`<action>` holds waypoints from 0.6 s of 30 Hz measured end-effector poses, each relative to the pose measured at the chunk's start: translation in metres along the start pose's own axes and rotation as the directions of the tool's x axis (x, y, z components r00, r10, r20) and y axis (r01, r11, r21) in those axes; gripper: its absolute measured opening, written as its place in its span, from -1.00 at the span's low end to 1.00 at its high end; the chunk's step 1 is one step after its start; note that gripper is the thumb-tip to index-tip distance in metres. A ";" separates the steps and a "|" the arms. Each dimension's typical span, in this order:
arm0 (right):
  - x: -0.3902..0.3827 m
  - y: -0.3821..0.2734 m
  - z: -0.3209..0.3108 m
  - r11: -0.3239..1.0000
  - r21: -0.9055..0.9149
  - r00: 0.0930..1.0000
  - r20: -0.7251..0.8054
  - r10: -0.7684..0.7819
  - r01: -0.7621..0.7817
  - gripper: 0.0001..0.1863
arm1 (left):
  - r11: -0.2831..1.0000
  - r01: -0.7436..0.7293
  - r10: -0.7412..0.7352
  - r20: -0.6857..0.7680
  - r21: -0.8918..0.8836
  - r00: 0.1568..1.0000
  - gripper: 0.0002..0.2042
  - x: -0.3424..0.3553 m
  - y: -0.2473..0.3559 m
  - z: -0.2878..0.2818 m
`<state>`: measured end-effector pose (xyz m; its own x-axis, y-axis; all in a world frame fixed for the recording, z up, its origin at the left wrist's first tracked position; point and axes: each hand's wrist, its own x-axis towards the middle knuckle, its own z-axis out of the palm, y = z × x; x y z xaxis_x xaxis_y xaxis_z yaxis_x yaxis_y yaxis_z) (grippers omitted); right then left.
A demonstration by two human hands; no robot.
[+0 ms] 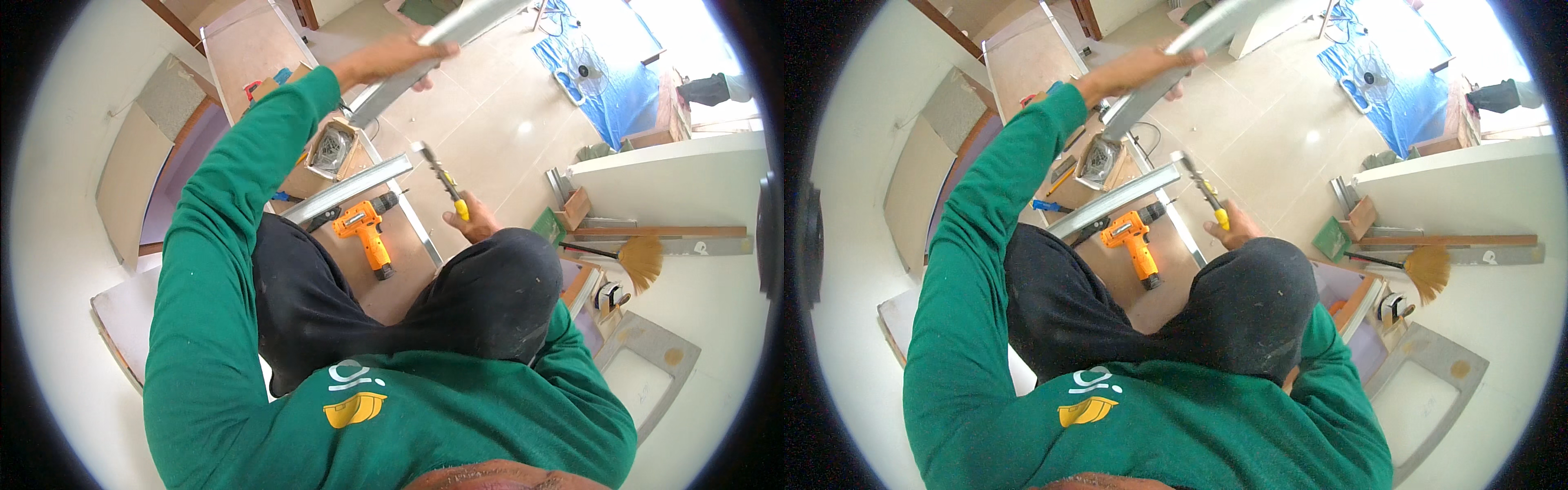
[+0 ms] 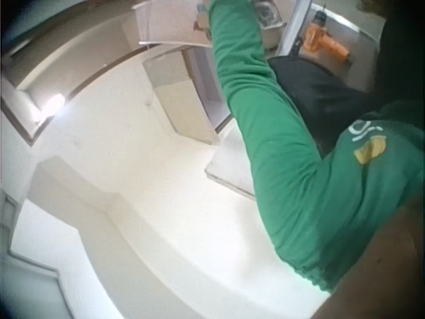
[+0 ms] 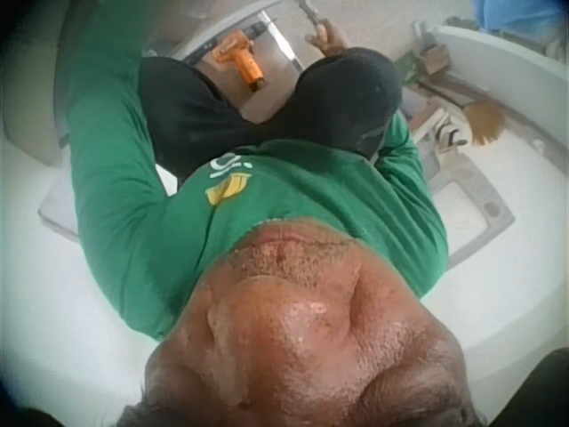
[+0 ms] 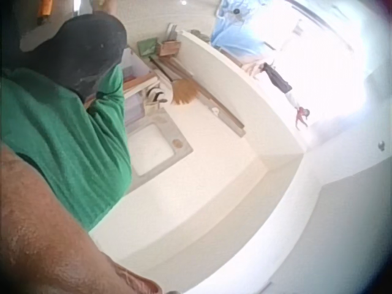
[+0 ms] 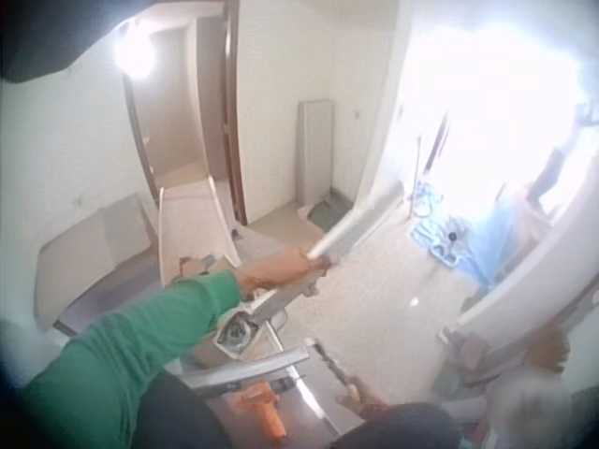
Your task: The person measures and marks a metal channel with a pencil and ruler, then cuts it with tin snips. They test-fit the cut piece against the ceiling, mark it again, and prepare to install it.
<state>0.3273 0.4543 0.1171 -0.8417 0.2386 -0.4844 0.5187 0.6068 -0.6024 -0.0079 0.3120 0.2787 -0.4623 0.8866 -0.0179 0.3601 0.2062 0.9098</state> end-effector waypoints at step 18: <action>-0.046 0.039 0.046 0.642 0.651 0.892 0.436 0.121 -0.406 -0.24 | 0.767 0.151 -0.149 0.055 -0.624 0.987 -0.35 0.005 -0.011 -0.030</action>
<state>0.3928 0.4323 0.0867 -0.6222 -0.0441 -0.7816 0.7719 -0.2010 -0.6031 -0.0385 0.3015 0.2808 -0.4651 0.8676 -0.1761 -0.2993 0.0331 0.9536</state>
